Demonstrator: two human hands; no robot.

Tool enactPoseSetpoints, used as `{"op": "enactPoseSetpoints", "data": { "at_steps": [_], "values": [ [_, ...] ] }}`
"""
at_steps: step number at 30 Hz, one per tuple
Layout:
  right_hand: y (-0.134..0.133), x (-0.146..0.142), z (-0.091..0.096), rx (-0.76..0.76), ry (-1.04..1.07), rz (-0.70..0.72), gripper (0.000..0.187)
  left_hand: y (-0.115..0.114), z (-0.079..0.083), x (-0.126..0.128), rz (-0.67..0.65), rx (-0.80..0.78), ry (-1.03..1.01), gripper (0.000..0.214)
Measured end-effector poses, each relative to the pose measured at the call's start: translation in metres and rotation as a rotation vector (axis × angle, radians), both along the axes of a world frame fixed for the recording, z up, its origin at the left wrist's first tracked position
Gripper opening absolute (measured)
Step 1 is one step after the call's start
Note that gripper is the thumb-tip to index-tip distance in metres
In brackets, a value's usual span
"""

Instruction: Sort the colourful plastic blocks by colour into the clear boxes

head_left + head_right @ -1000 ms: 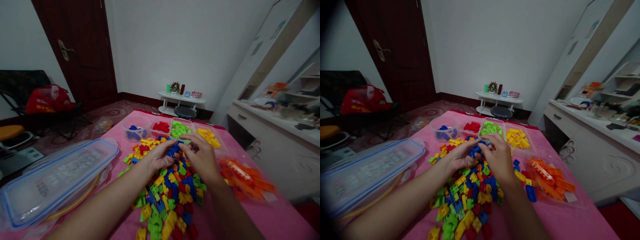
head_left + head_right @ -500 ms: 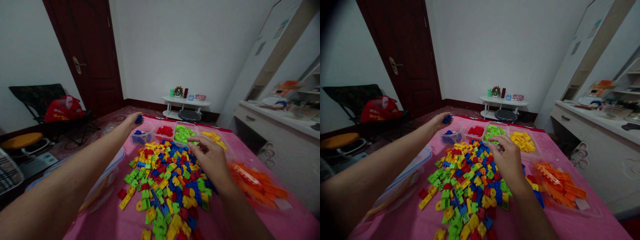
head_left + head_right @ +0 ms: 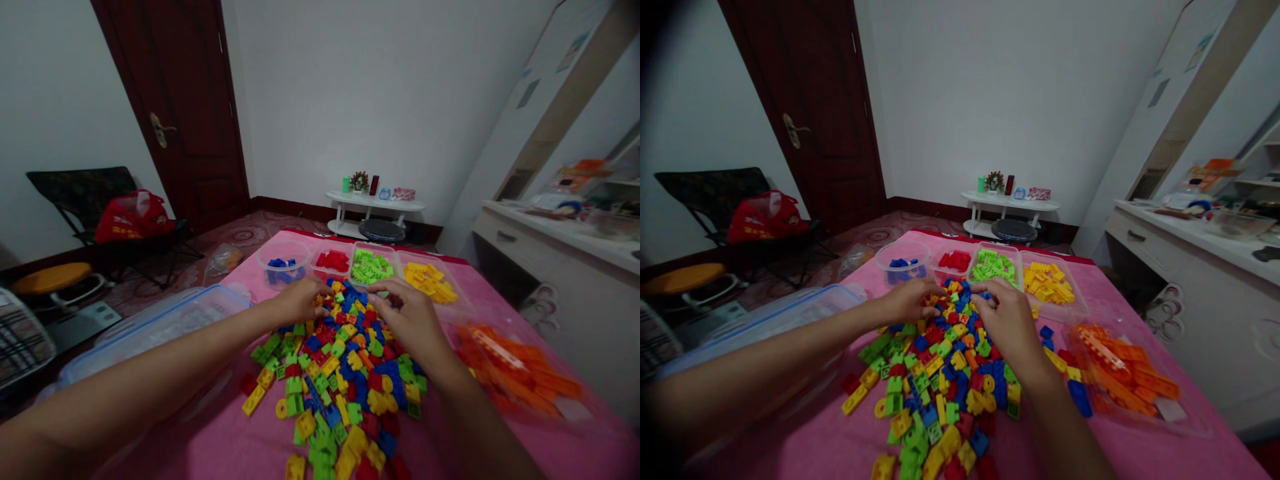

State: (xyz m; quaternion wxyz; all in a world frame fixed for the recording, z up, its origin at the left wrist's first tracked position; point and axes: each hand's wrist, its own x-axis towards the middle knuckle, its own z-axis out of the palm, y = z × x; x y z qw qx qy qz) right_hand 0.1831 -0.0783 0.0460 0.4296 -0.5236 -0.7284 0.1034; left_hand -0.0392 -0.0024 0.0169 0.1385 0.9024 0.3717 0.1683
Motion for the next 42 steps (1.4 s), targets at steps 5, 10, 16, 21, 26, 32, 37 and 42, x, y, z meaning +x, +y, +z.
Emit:
{"op": "enactPoseSetpoints", "data": {
  "at_steps": [5,10,16,21,26,32,37,42],
  "values": [
    [0.001,-0.001,-0.01,-0.119,-0.125,0.057,0.02,0.0,-0.012,0.008,0.034,0.012,-0.046,0.018],
    [0.003,0.005,-0.008,-0.127,-0.161,0.058,0.019,0.003,0.002,0.005,0.081,-0.157,-0.192,0.013],
    [0.007,0.049,0.005,-0.299,-0.267,-0.104,0.017,-0.007,0.014,0.012,0.203,-0.831,-0.644,0.02],
    [0.006,0.073,0.0,-0.451,-0.503,-0.205,0.019,-0.009,0.02,0.034,0.318,-1.24,-1.002,0.019],
    [-0.001,0.069,0.0,-0.619,-0.662,-0.228,0.021,-0.007,0.013,0.047,0.241,-1.112,-0.906,0.032],
    [-0.008,0.07,0.007,-0.705,-0.684,-0.281,0.027,-0.01,0.007,0.03,0.198,-0.301,-0.145,0.021],
    [-0.007,0.07,-0.004,-0.723,-0.662,-0.245,0.028,-0.019,0.009,0.022,0.215,-0.169,0.153,0.015],
    [-0.007,0.059,-0.012,-0.632,-0.721,-0.212,0.032,-0.022,0.006,0.031,0.262,-0.121,0.219,0.017]
  ]
}}
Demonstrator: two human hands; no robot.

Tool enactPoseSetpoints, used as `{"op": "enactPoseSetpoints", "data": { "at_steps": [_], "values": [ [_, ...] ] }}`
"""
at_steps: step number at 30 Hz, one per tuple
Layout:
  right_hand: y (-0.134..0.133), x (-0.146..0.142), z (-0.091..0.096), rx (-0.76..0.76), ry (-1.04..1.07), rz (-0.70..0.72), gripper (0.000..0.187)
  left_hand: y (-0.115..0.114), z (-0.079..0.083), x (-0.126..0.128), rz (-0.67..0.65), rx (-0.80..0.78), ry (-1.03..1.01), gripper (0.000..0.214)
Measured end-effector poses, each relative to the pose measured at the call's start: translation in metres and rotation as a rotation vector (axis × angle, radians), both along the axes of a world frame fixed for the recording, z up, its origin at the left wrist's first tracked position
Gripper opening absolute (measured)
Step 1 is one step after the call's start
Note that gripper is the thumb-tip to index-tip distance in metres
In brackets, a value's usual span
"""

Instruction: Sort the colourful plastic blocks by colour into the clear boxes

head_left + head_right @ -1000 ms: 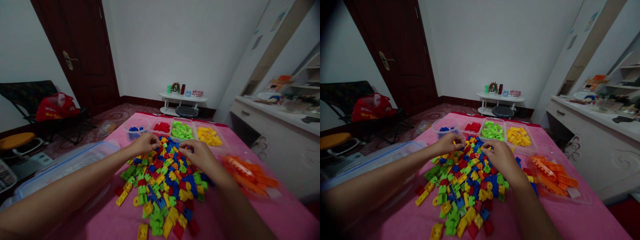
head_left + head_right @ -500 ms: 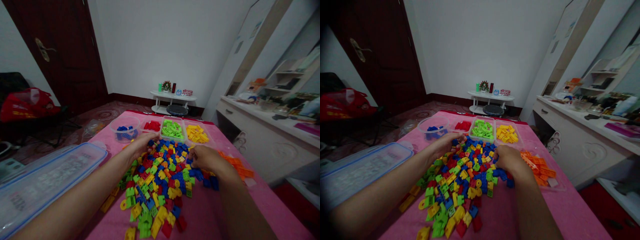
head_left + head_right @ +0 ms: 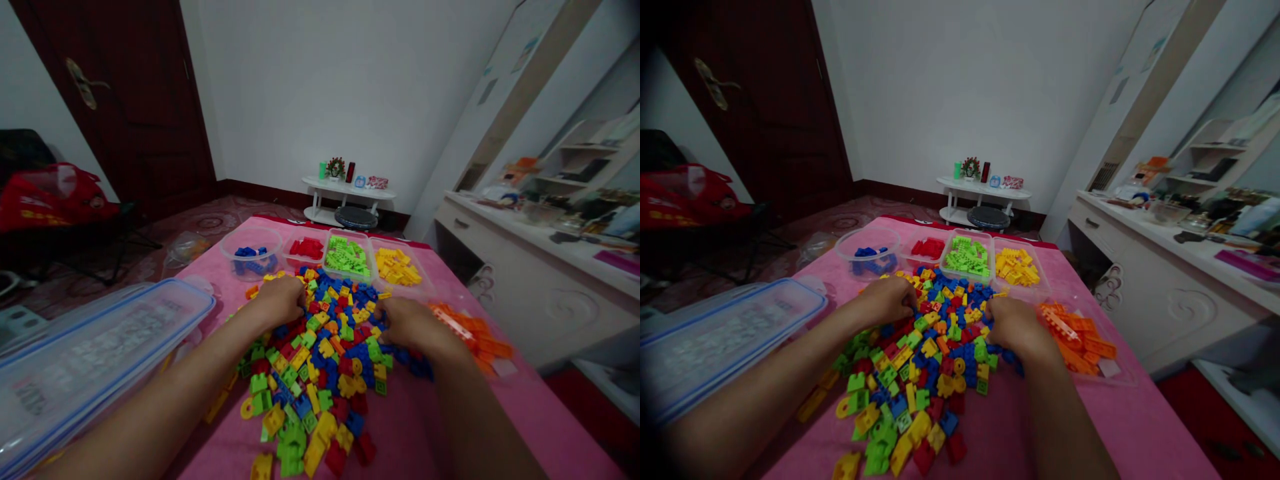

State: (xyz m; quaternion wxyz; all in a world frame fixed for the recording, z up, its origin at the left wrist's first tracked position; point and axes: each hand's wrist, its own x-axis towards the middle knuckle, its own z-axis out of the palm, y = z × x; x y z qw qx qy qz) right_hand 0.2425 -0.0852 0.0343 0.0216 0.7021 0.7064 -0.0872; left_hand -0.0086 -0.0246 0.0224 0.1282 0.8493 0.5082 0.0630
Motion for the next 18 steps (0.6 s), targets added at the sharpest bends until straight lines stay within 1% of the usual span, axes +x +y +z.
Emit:
{"op": "enactPoseSetpoints", "data": {
  "at_steps": [3,6,8,10,13,15,18],
  "values": [
    [0.002,-0.005,-0.005,0.047,0.009,0.041,0.036,0.005,0.002,0.005,-0.01,-0.023,-0.028,0.017],
    [0.007,-0.004,-0.009,0.057,0.043,0.024,0.034,0.015,0.003,0.012,-0.059,-0.077,-0.216,0.013],
    [0.01,-0.002,-0.009,0.07,0.103,0.015,0.034,0.022,0.0,0.017,-0.077,-0.14,-0.376,0.01],
    [0.011,0.001,-0.007,0.104,0.172,0.029,0.033,0.025,-0.007,0.023,-0.069,-0.254,-0.562,0.011],
    [0.012,0.005,0.001,0.146,0.213,0.026,0.025,0.023,-0.016,0.027,-0.036,-0.479,-0.821,0.016],
    [0.012,0.009,0.007,0.152,0.211,-0.001,0.018,0.018,-0.018,0.028,-0.007,-0.585,-0.929,0.025],
    [0.012,0.011,0.009,0.159,0.165,-0.045,0.015,0.011,-0.015,0.029,0.05,-0.678,-1.042,0.033]
  ]
}}
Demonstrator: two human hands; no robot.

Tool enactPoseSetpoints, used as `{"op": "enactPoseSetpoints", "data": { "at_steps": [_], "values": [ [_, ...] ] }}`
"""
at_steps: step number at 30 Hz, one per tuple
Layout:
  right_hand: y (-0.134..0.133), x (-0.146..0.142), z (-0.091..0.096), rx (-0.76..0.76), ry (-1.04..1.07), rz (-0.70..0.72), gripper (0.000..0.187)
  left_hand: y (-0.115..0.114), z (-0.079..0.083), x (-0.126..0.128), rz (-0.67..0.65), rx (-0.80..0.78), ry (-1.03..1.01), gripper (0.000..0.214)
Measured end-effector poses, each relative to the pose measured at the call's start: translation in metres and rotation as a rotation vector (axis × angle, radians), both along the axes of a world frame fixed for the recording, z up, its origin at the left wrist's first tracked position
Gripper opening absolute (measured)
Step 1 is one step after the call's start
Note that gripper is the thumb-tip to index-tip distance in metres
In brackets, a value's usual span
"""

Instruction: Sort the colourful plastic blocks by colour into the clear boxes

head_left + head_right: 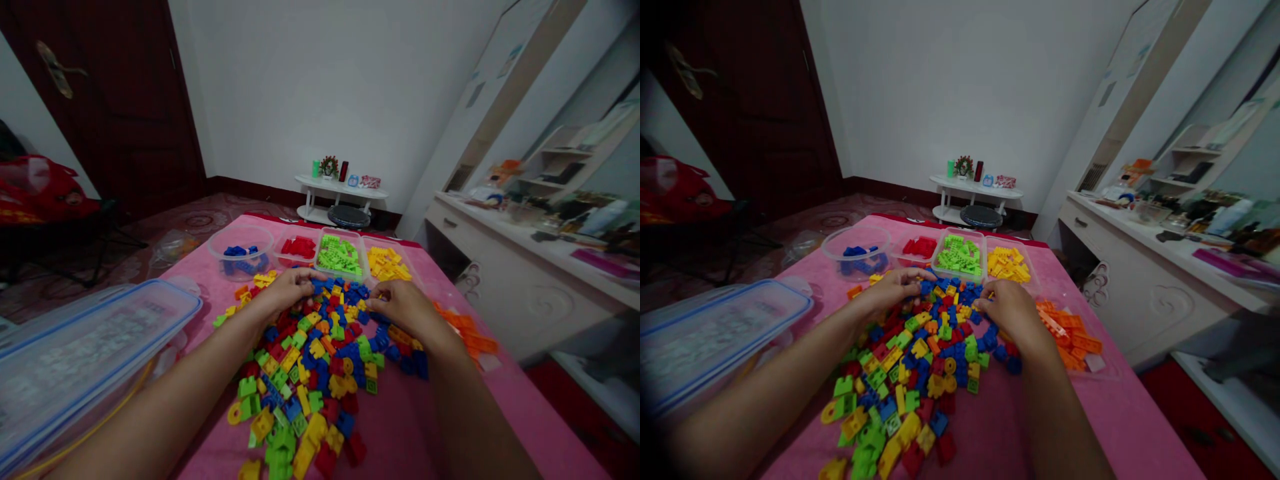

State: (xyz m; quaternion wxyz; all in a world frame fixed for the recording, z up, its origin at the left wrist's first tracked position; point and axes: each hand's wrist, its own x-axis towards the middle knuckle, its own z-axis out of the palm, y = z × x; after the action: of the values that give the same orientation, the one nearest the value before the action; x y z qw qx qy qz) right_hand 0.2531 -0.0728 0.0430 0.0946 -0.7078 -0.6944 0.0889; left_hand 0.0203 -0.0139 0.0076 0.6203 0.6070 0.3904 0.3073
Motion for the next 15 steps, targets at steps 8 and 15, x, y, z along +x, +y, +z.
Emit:
{"op": "enactPoseSetpoints", "data": {
  "at_steps": [8,15],
  "values": [
    [-0.001,-0.023,-0.02,-0.131,-0.252,-0.074,0.026,-0.003,0.005,0.002,0.025,-0.371,-0.257,0.028],
    [-0.004,-0.026,-0.006,-0.042,-0.23,-0.067,0.016,-0.014,0.005,0.009,0.015,-0.307,-0.199,0.027]
  ]
}}
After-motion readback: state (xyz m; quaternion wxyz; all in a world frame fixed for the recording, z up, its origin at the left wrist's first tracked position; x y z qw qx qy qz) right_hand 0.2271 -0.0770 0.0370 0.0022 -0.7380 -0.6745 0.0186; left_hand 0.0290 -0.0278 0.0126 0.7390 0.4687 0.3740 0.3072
